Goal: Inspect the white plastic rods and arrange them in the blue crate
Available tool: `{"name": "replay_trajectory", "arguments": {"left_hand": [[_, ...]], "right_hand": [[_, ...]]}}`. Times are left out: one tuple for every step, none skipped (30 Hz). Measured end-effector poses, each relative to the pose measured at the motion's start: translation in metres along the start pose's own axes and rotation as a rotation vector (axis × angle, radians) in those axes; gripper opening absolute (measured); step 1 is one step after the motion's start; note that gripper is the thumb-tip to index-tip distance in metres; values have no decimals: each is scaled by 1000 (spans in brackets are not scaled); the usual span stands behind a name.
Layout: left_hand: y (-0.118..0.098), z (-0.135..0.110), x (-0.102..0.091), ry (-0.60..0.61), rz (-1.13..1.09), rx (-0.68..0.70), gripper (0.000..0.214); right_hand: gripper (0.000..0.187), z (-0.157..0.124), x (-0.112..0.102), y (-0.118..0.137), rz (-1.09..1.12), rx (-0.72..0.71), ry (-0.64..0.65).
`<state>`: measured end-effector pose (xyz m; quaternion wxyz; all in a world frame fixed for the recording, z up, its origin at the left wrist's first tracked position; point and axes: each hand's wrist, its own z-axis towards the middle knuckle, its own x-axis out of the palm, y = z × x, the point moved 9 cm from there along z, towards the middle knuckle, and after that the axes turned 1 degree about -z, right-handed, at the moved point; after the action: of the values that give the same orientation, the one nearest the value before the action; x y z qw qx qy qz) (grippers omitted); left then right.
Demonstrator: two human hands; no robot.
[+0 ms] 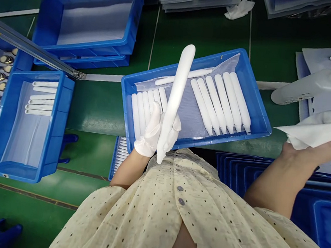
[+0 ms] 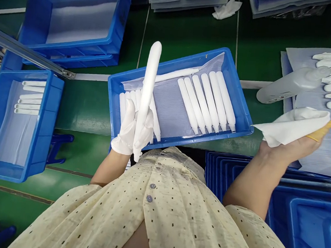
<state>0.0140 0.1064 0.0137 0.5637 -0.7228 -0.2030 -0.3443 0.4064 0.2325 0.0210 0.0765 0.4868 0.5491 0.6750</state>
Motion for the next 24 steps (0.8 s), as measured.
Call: {"name": "replay_trajectory", "arguments": {"left_hand": [[1, 1, 1, 33, -9, 9, 84], [2, 1, 3, 72, -26, 13, 81], [3, 1, 4, 108, -49, 12, 79], [4, 1, 6, 137, -72, 7, 78], [4, 1, 8, 156, -91, 1, 77], [4, 0, 9, 161, -102, -3, 76], [3, 0, 10, 149, -103, 4, 75], [1, 0, 9, 130, -96, 20, 74], [-2, 0, 9, 105, -87, 42, 73], [-5, 0, 8, 76, -80, 66, 73], [-7, 0, 7, 44, -77, 89, 72], [-9, 0, 5, 16, -75, 105, 71], [-9, 0, 4, -8, -72, 116, 70], [-9, 0, 1, -44, -55, 126, 70], [-9, 0, -4, -95, -11, 129, 72], [-6, 0, -12, -169, 80, 111, 74], [-4, -1, -22, -265, 206, 76, 77], [-2, -4, -33, -370, 343, 33, 79], [-1, -7, -43, -465, 466, -8, 78], [-1, -10, -51, -535, 554, -38, 73], [-2, -12, -56, -572, 598, -49, 63], [-2, -13, -57, -575, 595, -38, 51], [-3, -13, -55, -544, 557, -13, 41], [-2, -12, -52, -500, 516, 7, 36]], "right_hand": [[65, -6, 14, -4, 89, 10, 85], [67, -13, 31, -8, 168, 12, 192], [69, -20, 45, -13, 214, 8, 281], [68, -25, 53, -19, 215, -1, 297], [65, -31, 59, -27, 190, -1, 303], [61, -37, 65, -35, 156, -4, 321], [53, -45, 73, -43, 119, -15, 356], [42, -55, 82, -49, 78, -41, 414], [29, -68, 93, -52, 35, -82, 495], [17, -85, 105, -53, -6, -135, 594], [11, -104, 118, -52, -44, -198, 702], [15, -126, 130, -50, -73, -260, 811], [19, -148, 142, -47, -93, -309, 916], [24, -171, 151, -44, -109, -345, 1009], [26, -193, 158, -40, -130, -379, 1094], [28, -215, 164, -37, -157, -426, 1178], [28, -239, 167, -33, -187, -493, 1267], [28, -262, 167, -30, -215, -587, 1364], [28, -286, 164, -27, -244, -709, 1465], [27, -308, 158, -27, -272, -845, 1561], [28, -325, 152, -28, -290, -976, 1638], [30, -337, 146, -31, -301, -1076, 1689], [30, -341, 143, -36, -317, -1132, 1711], [31, -337, 144, -42, -341, -1144, 1701]]}}
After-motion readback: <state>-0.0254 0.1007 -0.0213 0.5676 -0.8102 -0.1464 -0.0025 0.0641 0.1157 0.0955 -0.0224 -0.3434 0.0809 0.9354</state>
